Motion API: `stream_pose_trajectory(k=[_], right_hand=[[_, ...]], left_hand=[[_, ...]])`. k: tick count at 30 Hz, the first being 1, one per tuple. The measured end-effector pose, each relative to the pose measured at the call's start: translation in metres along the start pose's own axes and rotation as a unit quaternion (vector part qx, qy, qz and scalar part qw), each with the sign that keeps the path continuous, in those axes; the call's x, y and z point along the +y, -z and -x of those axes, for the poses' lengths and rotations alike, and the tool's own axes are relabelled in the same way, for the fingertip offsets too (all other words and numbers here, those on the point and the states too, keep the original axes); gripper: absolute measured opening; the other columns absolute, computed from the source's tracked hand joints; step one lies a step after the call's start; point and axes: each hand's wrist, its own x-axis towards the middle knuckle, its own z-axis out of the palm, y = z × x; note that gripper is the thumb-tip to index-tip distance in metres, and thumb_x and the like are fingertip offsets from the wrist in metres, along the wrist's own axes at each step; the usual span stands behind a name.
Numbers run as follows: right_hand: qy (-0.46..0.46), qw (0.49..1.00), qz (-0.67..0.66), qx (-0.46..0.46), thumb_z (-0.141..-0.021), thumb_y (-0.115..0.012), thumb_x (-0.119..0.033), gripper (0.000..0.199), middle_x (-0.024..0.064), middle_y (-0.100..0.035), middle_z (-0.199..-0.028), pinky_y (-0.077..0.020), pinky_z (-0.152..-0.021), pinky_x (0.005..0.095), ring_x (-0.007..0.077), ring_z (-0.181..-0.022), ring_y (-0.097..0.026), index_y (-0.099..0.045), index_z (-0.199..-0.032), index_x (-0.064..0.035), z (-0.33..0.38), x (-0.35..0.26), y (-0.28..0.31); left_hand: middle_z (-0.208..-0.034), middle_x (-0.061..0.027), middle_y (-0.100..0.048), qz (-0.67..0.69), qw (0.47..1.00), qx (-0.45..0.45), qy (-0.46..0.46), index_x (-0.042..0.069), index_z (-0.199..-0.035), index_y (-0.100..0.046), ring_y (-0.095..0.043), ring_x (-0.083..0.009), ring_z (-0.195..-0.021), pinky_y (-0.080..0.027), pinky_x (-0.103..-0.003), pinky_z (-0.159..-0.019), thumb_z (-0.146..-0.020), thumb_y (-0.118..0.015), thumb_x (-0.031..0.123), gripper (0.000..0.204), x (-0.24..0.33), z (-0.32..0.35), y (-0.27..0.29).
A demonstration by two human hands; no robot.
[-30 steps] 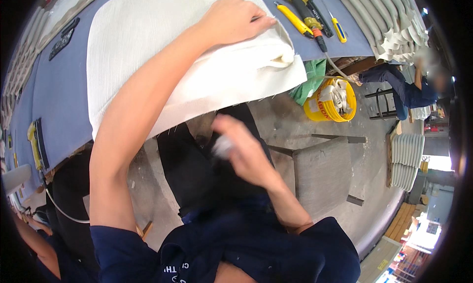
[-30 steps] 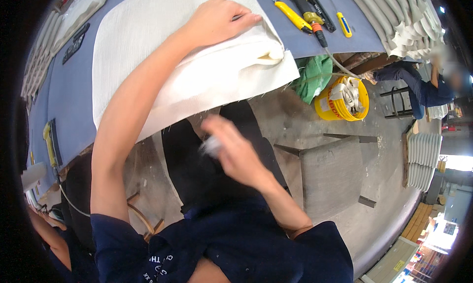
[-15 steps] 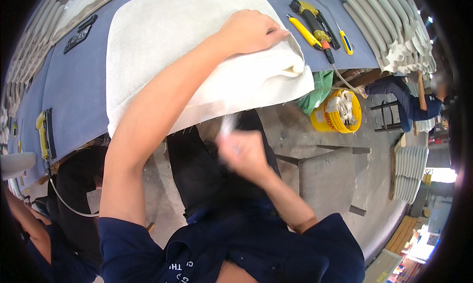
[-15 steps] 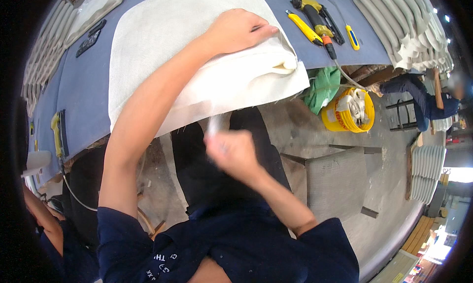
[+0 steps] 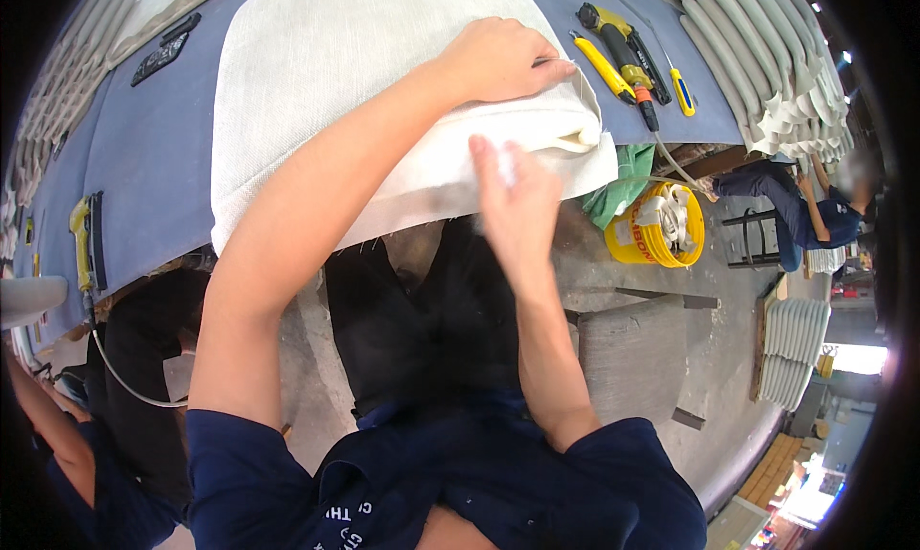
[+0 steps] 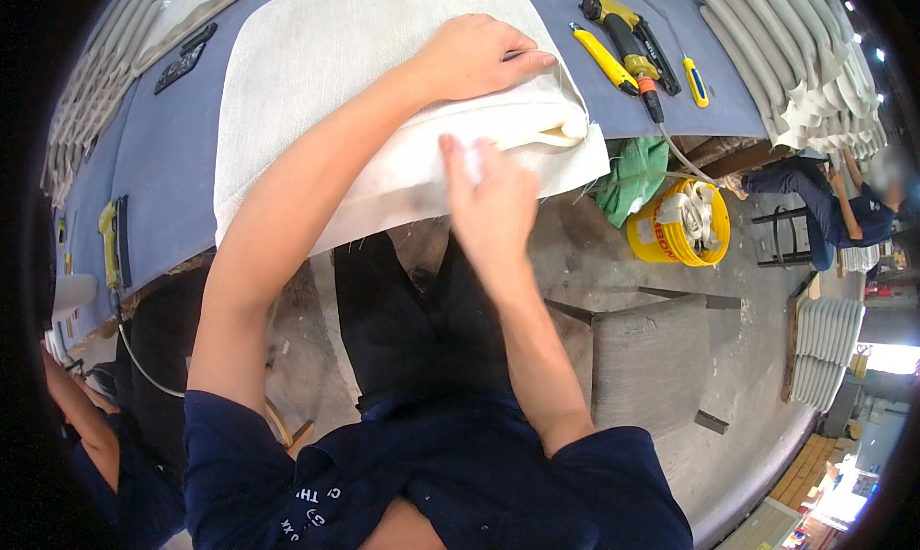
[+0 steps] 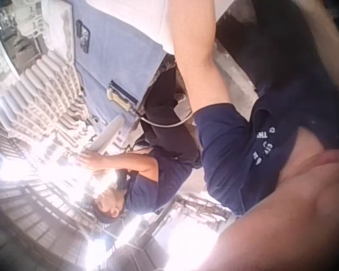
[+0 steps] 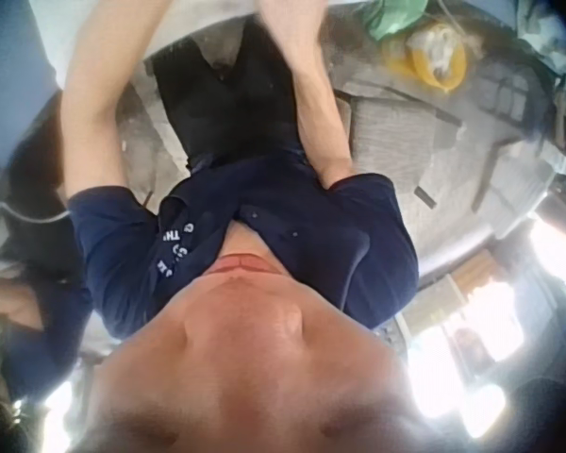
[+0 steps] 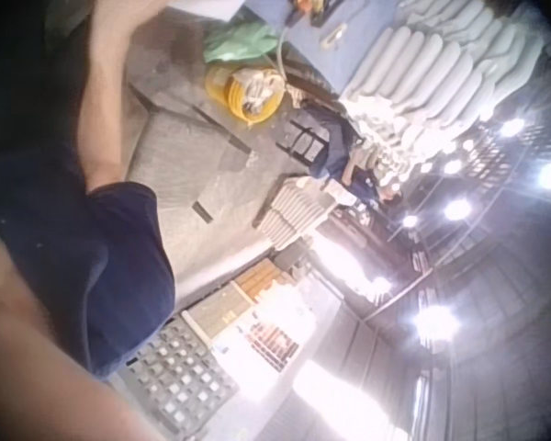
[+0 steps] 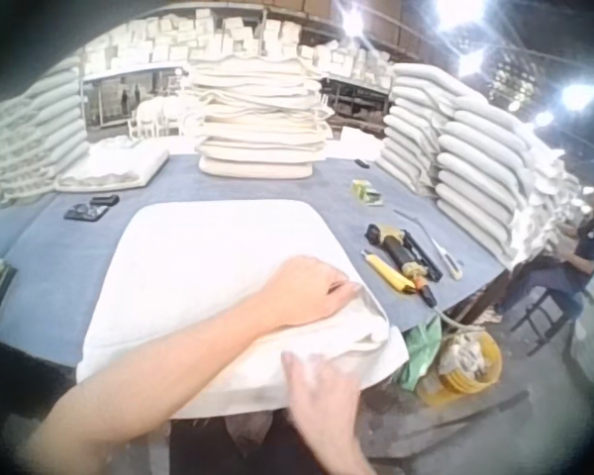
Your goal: The person handles a white foam cushion, inserts a cylindrical bolster into its cover, and staples the cover to the cushion base. They then stuff loose batting into the cover, smooth the fabric, and use a screwdriver to tuck and secure the edges. The process is repeated for multiple cushions at a workbench.
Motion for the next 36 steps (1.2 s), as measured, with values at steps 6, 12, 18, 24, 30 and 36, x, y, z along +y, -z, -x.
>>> stream_pose_trajectory(k=[6, 12, 18, 24, 30, 36], right_hand=[[0.089, 0.96, -0.092, -0.249, -0.098, -0.072, -0.02, 0.014, 0.0211, -0.068, -0.076, -0.0537, -0.061, 0.0461, 0.0427, -0.07, -0.069, -0.073, -0.096, -0.0062, 0.083, -0.005, 0.012], [0.036, 0.973, -0.204, -0.105, -0.096, -0.055, 0.004, 0.036, 0.0253, -0.074, -0.113, -0.0576, -0.089, 0.0424, 0.0405, -0.098, -0.074, -0.068, -0.128, -0.0011, 0.076, 0.001, 0.02], [0.061, 0.987, 0.144, -0.026, -0.101, -0.073, -0.039, 0.042, 0.0229, -0.069, -0.072, -0.0539, -0.069, 0.0422, 0.0443, -0.075, -0.072, -0.072, -0.095, 0.0025, 0.018, -0.038, 0.002], [-0.014, 0.99, -0.119, -0.072, -0.103, -0.071, -0.028, 0.04, 0.0246, -0.055, -0.062, -0.0435, -0.056, 0.0407, 0.0313, -0.052, -0.047, -0.066, -0.081, 0.0053, 0.027, -0.02, -0.029], [0.028, 0.98, -0.058, -0.189, -0.101, -0.069, -0.022, 0.028, 0.0215, -0.056, -0.062, -0.0447, -0.055, 0.038, 0.0237, -0.05, -0.053, -0.072, -0.087, 0.0021, 0.043, -0.022, 0.003], [-0.032, 0.988, -0.15, -0.032, -0.098, -0.08, -0.032, 0.039, 0.0168, -0.066, -0.067, -0.0486, -0.059, 0.0358, 0.0155, -0.061, -0.061, -0.069, -0.096, 0.0044, 0.04, -0.021, -0.005]], left_hand=[[-0.081, -0.019, -0.074, 0.008, 1.0, -0.012, 0.005, 0.011, -0.092, -0.083, -0.07, -0.0416, -0.079, -0.055, -0.051, -0.076, -0.103, -0.061, 0.054, 0.049, -0.001, 0.002, 0.006], [-0.09, -0.0184, -0.077, 0.034, 0.999, -0.031, -0.003, 0.01, -0.099, -0.082, -0.071, -0.0419, -0.084, -0.056, -0.051, -0.079, -0.1, -0.065, 0.051, 0.045, -0.002, -0.001, 0.004], [-0.105, -0.0146, -0.072, -0.01, 0.988, -0.099, -0.115, 0.011, -0.116, -0.077, -0.066, -0.0365, -0.108, -0.049, -0.048, -0.096, -0.097, -0.07, 0.046, 0.04, -0.022, 0.036, 0.05], [-0.091, -0.0081, -0.064, -0.036, 0.995, -0.096, -0.006, 0.003, -0.094, -0.073, -0.062, -0.0245, -0.089, -0.048, -0.039, -0.084, -0.104, -0.067, 0.03, 0.029, -0.082, 0.121, 0.142], [-0.076, -0.0058, -0.056, 0.06, 0.987, 0.037, 0.143, 0.0, -0.082, -0.062, -0.049, -0.0165, -0.07, -0.043, -0.034, -0.068, -0.104, -0.068, 0.027, 0.036, -0.108, 0.148, 0.138], [-0.07, -0.0048, -0.054, 0.041, 0.984, 0.085, 0.148, -0.001, -0.081, -0.062, -0.045, -0.0141, -0.066, -0.042, -0.034, -0.065, -0.104, -0.069, 0.03, 0.039, -0.104, 0.144, 0.129]])
